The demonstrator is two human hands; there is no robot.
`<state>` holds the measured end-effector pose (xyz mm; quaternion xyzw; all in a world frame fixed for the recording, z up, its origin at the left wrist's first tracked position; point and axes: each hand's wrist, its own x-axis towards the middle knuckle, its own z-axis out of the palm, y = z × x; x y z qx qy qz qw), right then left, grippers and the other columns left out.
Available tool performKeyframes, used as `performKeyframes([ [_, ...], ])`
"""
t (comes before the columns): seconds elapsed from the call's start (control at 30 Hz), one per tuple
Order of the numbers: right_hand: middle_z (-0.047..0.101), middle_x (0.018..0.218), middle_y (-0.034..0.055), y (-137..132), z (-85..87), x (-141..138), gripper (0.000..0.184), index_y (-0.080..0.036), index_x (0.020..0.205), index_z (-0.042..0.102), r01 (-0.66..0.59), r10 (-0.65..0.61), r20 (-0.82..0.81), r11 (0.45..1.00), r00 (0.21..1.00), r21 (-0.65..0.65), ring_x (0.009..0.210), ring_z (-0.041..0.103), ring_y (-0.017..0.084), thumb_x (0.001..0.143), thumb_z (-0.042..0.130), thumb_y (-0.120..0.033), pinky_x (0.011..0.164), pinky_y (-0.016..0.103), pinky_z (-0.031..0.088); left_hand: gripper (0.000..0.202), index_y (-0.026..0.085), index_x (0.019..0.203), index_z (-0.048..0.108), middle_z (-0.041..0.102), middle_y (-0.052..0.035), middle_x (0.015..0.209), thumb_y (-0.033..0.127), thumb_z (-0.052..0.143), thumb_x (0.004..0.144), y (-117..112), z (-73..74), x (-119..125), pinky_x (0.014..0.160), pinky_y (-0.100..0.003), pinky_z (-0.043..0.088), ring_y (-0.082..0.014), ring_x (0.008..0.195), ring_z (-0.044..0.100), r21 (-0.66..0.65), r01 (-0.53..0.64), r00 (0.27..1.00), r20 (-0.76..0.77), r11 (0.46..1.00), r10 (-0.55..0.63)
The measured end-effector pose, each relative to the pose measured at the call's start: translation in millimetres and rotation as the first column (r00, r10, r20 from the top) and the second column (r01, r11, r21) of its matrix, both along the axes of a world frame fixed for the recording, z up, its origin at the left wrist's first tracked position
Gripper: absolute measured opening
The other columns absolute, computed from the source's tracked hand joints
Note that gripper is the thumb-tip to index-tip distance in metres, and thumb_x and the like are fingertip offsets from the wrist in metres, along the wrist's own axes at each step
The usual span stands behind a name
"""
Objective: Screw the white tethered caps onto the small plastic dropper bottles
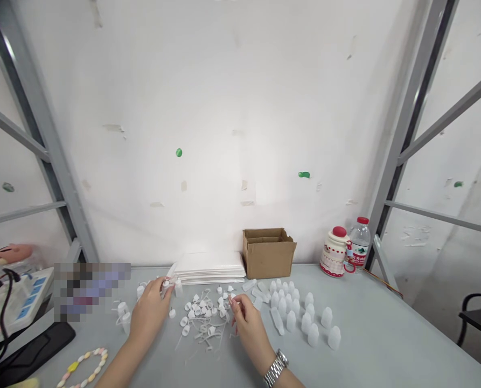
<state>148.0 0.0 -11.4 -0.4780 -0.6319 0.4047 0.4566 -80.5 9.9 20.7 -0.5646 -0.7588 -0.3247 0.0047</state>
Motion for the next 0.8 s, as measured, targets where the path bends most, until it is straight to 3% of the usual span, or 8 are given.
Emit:
performKeyframes([
  [0.4, 0.047, 0.051, -0.0054, -2, 1.3, -1, 0.034, -0.02, 0.079, 0.052, -0.013, 0.012, -0.002, 1.0, 1.0, -0.011, 0.046, 0.046, 0.012, 0.082, 0.039, -0.051, 0.046, 0.022, 0.037, 0.034, 0.011, 0.114, 0.041, 0.058, -0.0157, 0.106, 0.016, 0.036, 0.081, 4, -11.0, 3, 0.067, -0.032, 0.044, -0.0241, 0.09, 0.06, -0.104, 0.016, 0.996, -0.086, 0.994, -0.025],
  [0.8, 0.047, 0.052, -0.0052, -4, 4.8, -1, 0.034, -0.02, 0.081, 0.051, -0.02, 0.02, 0.023, 1.0, 1.0, -0.011, 0.048, 0.048, 0.013, 0.083, 0.037, -0.051, 0.047, 0.022, 0.039, 0.04, 0.009, 0.119, 0.033, 0.058, -0.0169, 0.106, 0.018, 0.038, 0.081, 5, -16.1, 6, 0.067, -0.031, 0.044, -0.0256, 0.089, 0.061, -0.156, 0.008, 0.992, -0.12, 0.988, -0.027],
])
